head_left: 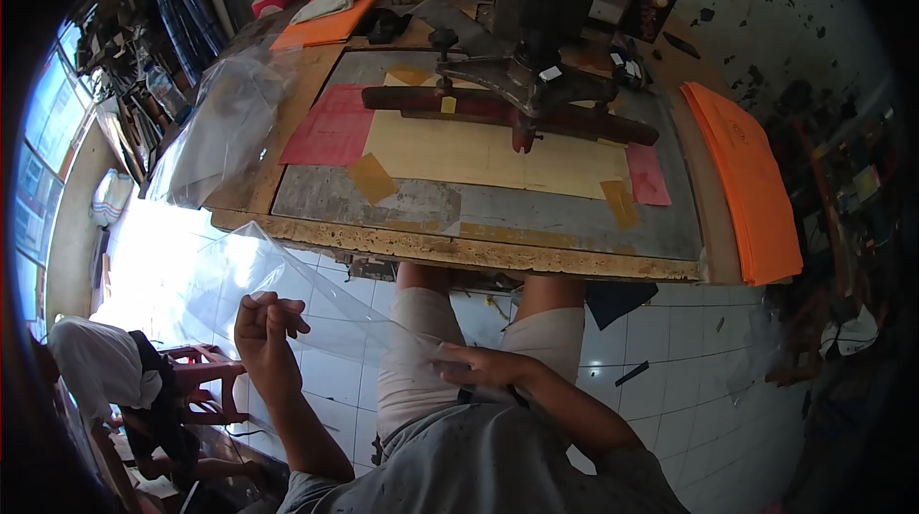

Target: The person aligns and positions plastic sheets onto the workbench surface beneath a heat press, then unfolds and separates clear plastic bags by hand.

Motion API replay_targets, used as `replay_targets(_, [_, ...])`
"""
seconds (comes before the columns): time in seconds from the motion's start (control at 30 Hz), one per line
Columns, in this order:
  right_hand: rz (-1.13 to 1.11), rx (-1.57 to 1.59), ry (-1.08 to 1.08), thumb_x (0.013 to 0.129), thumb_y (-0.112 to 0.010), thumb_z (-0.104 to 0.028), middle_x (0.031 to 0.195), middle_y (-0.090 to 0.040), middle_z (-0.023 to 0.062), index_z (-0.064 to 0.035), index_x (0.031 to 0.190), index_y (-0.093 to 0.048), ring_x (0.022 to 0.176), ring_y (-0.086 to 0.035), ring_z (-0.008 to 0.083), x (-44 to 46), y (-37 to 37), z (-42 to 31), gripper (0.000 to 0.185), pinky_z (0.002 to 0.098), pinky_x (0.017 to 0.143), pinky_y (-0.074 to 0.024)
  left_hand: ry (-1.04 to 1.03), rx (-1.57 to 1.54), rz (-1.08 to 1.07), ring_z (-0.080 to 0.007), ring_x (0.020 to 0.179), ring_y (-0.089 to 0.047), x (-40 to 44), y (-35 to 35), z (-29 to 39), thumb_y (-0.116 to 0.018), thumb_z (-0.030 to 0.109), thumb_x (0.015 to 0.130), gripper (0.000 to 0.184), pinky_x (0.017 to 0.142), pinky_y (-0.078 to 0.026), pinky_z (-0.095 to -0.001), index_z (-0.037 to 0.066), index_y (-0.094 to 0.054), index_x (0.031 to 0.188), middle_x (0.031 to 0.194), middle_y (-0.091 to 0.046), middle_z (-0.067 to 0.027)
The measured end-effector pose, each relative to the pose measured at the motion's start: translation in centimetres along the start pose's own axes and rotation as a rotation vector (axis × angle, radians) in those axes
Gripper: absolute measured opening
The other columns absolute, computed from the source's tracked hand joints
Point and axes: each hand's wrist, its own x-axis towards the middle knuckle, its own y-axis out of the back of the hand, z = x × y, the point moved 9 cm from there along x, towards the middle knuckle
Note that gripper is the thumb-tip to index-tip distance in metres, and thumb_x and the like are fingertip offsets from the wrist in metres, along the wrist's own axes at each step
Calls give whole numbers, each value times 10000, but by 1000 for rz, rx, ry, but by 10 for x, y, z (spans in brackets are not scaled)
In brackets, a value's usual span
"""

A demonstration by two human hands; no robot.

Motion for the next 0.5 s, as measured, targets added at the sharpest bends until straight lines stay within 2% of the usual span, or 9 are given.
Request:
replay_targets(0.07, [168,138,276,1081,-571,-422,1604,-447,126,-73,1595,-421,1463,-428,256,24,1,-16,639,418,1237,-269,64,-35,-100,-137,629,-645,-5,7,-5,-707,277,1035,277,606,-442,-238,32,-604,1110,885,-766,-125])
replay_targets(0.13, [242,0,487,1039,-643,-318,1570,-498,138,-73,1581,-441,1411,-494,279,44,3,-47,628,422,1201,-334,-4,-24,-124,-144,698,-661,-6,0,15,-720,225,1024,257,662,-494,-257,17,-620,1138,928,-774,-145])
replay_targets(0.2, [276,-207,449,1008,-681,-224,1519,-553,153,-70,1562,-465,1370,-546,302,60,2,-67,613,417,1165,-393,-71,74,-69,-150,739,-668,2,0,33,-727,199,1016,270,695,-522,-272,8,-622,1176,940,-776,-152])
replay_targets(0.27, [279,-480,163,989,-685,-140,1453,-612,169,-65,1537,-495,1342,-584,324,69,-7,-77,586,403,1128,-448,-69,112,-84,-164,805,-683,9,9,44,-730,165,1008,336,773,-545,-300,-17,-597,1257,970,-780,-156])
replay_targets(0.3, [418,-389,415,1032,-606,-94,1313,-687,174,-55,1451,-585,1208,-660,343,67,-1,-84,421,399,1057,-502,-74,146,-80,-170,818,-693,13,16,52,-727,163,1009,353,779,-549,-306,-20,-585,1275,968,-780,-157])
replay_targets(0.33, [496,-331,410,1052,-568,-60,1287,-694,168,-32,1367,-644,1164,-685,317,59,8,-87,325,374,1012,-528,-83,176,-77,-177,831,-704,16,23,59,-725,160,1010,369,785,-554,-311,-23,-574,1293,965,-780,-159])
replay_targets(0.4, [668,-264,305,1047,-576,-42,1268,-695,163,-21,1343,-654,1155,-690,318,24,24,-100,306,365,987,-543,-74,174,-66,-184,861,-717,22,42,64,-737,134,995,324,806,-558,-318,-28,-604,1242,960,-779,-158])
replay_targets(0.5, [881,-500,258,1017,-589,14,1231,-696,177,7,1303,-665,1138,-696,315,-39,20,-140,296,381,928,-565,-83,141,-87,-198,904,-733,20,51,57,-762,89,962,244,844,-560,-326,-41,-650,1136,941,-777,-156])
